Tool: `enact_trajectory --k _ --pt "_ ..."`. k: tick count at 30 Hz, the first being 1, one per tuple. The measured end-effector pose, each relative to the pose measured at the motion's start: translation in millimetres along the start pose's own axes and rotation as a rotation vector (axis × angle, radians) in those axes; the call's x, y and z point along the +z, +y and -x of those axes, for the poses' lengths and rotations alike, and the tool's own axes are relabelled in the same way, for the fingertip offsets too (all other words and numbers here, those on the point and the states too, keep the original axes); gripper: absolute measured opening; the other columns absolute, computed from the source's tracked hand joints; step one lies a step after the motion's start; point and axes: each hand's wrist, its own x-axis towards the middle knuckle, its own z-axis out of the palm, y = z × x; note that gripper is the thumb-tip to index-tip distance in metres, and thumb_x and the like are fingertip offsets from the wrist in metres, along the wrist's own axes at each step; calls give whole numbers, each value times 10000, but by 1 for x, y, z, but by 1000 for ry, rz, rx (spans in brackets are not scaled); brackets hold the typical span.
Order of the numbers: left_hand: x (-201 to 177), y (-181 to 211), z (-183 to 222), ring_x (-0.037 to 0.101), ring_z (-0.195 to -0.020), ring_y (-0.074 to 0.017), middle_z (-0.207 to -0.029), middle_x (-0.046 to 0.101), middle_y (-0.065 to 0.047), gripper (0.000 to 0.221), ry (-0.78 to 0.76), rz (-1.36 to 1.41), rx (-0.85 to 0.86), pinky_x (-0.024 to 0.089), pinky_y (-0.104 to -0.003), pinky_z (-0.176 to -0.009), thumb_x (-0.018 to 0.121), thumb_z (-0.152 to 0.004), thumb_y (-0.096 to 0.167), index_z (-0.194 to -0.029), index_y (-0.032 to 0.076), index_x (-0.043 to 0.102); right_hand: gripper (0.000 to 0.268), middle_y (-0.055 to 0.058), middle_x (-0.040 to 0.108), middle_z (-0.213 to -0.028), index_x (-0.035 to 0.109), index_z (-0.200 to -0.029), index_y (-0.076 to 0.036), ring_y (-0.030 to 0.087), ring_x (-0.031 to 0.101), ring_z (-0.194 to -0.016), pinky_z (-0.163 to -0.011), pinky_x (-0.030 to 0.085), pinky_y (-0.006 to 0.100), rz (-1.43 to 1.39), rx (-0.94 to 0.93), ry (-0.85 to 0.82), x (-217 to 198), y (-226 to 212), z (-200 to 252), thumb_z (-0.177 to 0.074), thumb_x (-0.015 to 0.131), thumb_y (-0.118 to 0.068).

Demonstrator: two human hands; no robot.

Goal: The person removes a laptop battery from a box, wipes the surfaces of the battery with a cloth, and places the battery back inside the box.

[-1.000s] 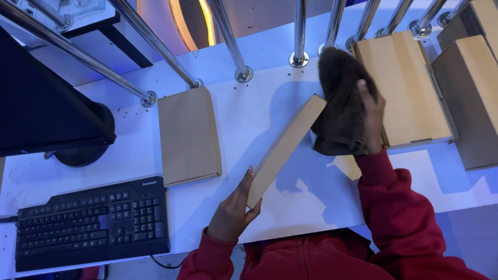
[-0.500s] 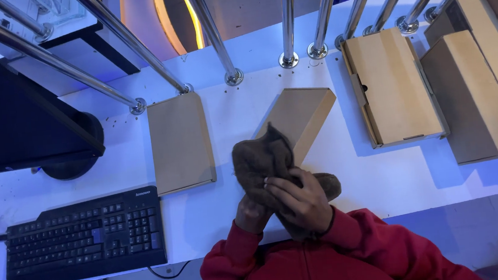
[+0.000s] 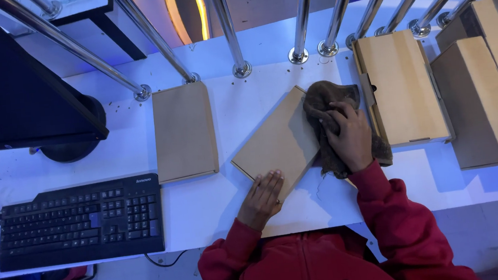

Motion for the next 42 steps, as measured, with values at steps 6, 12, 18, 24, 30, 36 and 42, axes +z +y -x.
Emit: enact_trajectory --k 6,12,18,24,30,36,42 --pt "-36 -8 -16 93 -1496 -575 -1625 77 -386 1616 -108 337 -514 96 -638 -1213 868 -405 785 -1587 -35 131 174 113 686 -1224 777 -1060 -52 438 668 -955 -809 564 531 -160 27 72 -12 -11 -3 -964 757 -195" --pt "-33 -13 -24 -3 -1505 -577 -1611 -51 -416 1760 -58 597 -694 27 -667 -1200 1023 -348 560 -1569 -90 -64 205 61 712 -1216 768 -1103 -111 365 663 -1055 -916 519 477 -431 -67 111 -36 -45 2 -929 775 -218" --pt "-21 -15 -21 98 -1481 -596 -1594 33 -430 1782 15 564 -642 74 -700 -1195 1038 -233 451 -1571 -43 -30 459 36 617 -1428 730 -1255 -273 471 533 -1260 -941 447 635 -178 -349 -250 13 -94 22 -865 715 -516" --pt "22 -21 16 259 -1437 -578 -1501 312 -386 1579 82 462 -628 141 -691 -1202 991 -342 529 -1502 -82 111 405 -21 634 -1432 761 -1181 -317 489 487 -1342 -1005 407 633 -74 -505 -366 44 -119 45 -838 685 -517" --pt "-14 -20 -12 402 -1306 -621 -1469 341 -385 1314 113 454 -544 219 -799 -1096 994 -375 514 -1333 21 243 382 -112 658 -1397 763 -1167 -334 421 549 -1280 -994 436 588 -68 -427 -348 67 -94 22 -787 727 -361" --pt "-26 -18 -21 438 -1289 -601 -1497 253 -417 1256 122 467 -551 286 -773 -1065 1034 -293 492 -1228 135 274 418 -199 590 -1465 728 -1226 -380 380 573 -1242 -978 448 577 127 -181 -219 97 21 -47 -809 719 -362" --pt "-14 -22 -17 395 -1340 -592 -1488 240 -446 1239 93 416 -550 241 -726 -1143 1016 -292 559 -1186 133 273 431 -59 732 -1247 746 -1213 -332 365 621 -1110 -897 452 530 229 -193 -110 84 -4 -47 -784 711 -327"
